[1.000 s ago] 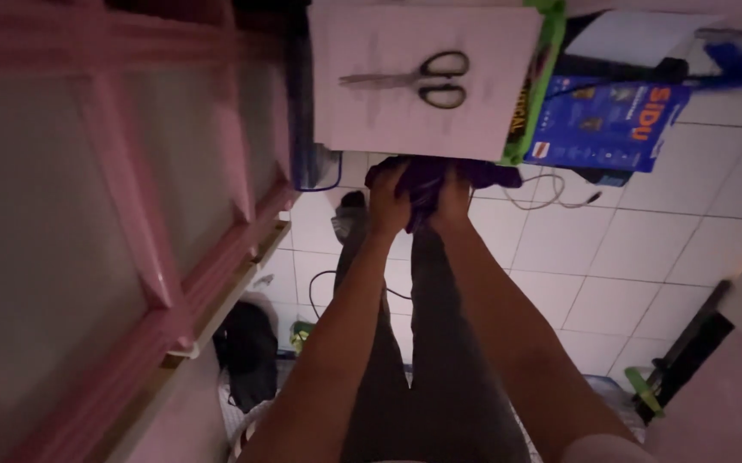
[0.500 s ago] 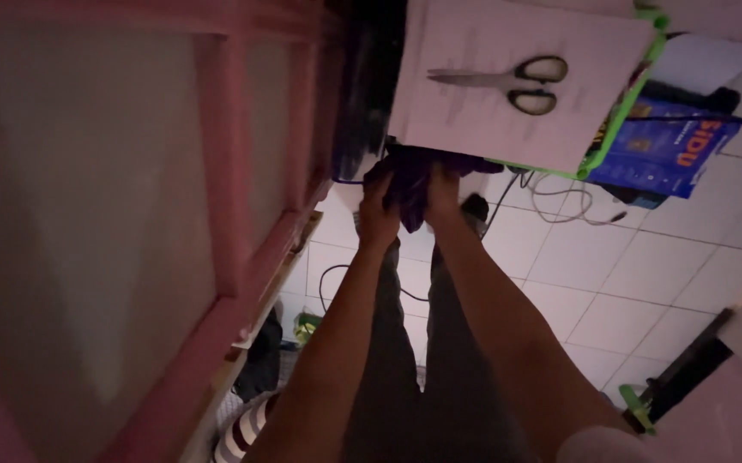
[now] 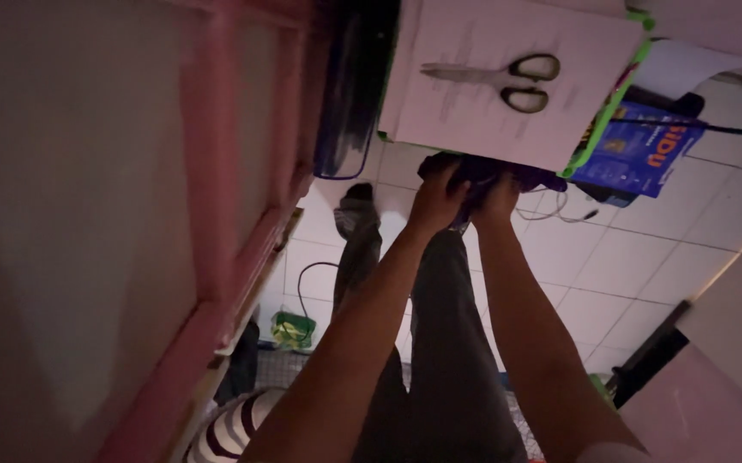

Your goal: The person folds a purple striped shirt by hand and places it on a small green shelf. They then pick up a small green bottle, place it on a pink plastic drawer unit, and briefly handle a small dark object before placing it on the same unit.

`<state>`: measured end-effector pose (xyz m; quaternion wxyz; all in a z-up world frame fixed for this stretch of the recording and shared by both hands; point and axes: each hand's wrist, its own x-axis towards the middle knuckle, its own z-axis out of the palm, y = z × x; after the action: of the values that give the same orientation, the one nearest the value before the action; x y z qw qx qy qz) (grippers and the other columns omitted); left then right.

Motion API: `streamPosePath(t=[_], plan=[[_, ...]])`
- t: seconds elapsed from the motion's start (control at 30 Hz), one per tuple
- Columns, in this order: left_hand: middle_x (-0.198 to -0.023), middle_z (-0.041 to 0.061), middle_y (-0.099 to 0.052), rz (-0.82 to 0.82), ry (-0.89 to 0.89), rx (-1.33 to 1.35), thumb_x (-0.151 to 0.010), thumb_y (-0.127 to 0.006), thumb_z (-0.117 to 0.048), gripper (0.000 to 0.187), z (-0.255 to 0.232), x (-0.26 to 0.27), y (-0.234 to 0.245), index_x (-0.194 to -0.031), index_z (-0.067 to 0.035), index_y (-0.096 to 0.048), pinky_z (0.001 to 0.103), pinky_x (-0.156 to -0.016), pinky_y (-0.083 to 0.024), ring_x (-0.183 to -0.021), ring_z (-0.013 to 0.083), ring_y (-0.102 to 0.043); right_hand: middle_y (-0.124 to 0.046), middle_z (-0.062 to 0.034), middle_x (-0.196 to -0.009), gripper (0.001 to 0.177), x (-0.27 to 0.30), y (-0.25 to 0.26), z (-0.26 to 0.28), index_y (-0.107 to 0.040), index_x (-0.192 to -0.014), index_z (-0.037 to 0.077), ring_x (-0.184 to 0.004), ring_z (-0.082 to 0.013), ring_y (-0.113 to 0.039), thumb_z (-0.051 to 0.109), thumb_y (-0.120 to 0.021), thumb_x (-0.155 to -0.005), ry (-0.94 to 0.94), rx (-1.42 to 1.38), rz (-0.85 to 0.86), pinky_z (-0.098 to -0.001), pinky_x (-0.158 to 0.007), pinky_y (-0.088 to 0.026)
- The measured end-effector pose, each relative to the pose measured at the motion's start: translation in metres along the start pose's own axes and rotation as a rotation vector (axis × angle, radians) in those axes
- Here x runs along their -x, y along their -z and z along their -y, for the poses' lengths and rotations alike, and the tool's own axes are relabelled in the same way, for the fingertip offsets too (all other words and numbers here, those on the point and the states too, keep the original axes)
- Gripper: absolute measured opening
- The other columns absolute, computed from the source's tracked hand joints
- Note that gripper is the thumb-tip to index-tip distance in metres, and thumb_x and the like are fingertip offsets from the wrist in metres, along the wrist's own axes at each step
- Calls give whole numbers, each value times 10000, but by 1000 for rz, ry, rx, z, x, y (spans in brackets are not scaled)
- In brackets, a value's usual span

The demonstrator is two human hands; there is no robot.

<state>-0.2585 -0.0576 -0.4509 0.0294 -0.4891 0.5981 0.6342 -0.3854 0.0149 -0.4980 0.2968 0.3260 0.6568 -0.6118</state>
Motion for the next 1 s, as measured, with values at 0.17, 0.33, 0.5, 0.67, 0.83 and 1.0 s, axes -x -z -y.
streamPosePath(t=[0.17,0.33,0.5,0.67,0.83,1.0], plan=[[-1346,264,-630,-136,-22,82,-1031,-587,-359,492,-32,23,34,-1446,-94,-566,532,-1117,-476,-1290,444,-597,-628,33,-933,250,-74,29,-70,-553,-1095,214,-860,-103,-673,436,-451,-1040,-11,106,221,-264,-813,-525],[-1576,131,-476,-185,335,-85,-991,-537,-589,658,7,27,72,-1573,-311,-402,494,-1222,-382,-1431,341,-492,-560,-44,-1484,661,-7,-35,-107,-451,-1535,163,-1414,-205,-514,566,-588,-1030,-116,547,38,-353,-1162,-397],[-1511,214,-522,-399,264,22,-1017,-583,-295,540,-36,45,114,-1516,-113,-489,517,-1223,-352,-1432,395,-477,-666,-75,-1254,432,60,-85,-96,-556,-1425,111,-1177,-235,-656,346,-555,-1061,-131,359,267,-438,-999,-510],[-1528,144,-515,-258,239,-56,-994,-602,-331,584,13,2,76,-1545,-207,-452,495,-1228,-360,-1447,340,-476,-626,-103,-1360,464,-22,-18,-131,-507,-1470,115,-1274,-256,-619,383,-514,-1090,-88,264,172,-437,-1077,-462],[-1469,196,-553,-163,163,61,-998,-594,-376,577,-6,-3,39,-1512,-139,-485,505,-1200,-404,-1404,386,-517,-658,-106,-1273,380,-22,-9,-70,-540,-1366,146,-1169,-266,-683,387,-533,-1072,51,255,52,-452,-1011,-544],[-1341,271,-596,-325,31,116,-949,-651,-169,482,20,-2,34,-1412,-69,-566,575,-1133,-450,-1315,487,-548,-644,-118,-1216,407,5,-28,-61,-558,-1342,47,-1129,-222,-667,307,-512,-1032,57,431,69,-394,-989,-522]])
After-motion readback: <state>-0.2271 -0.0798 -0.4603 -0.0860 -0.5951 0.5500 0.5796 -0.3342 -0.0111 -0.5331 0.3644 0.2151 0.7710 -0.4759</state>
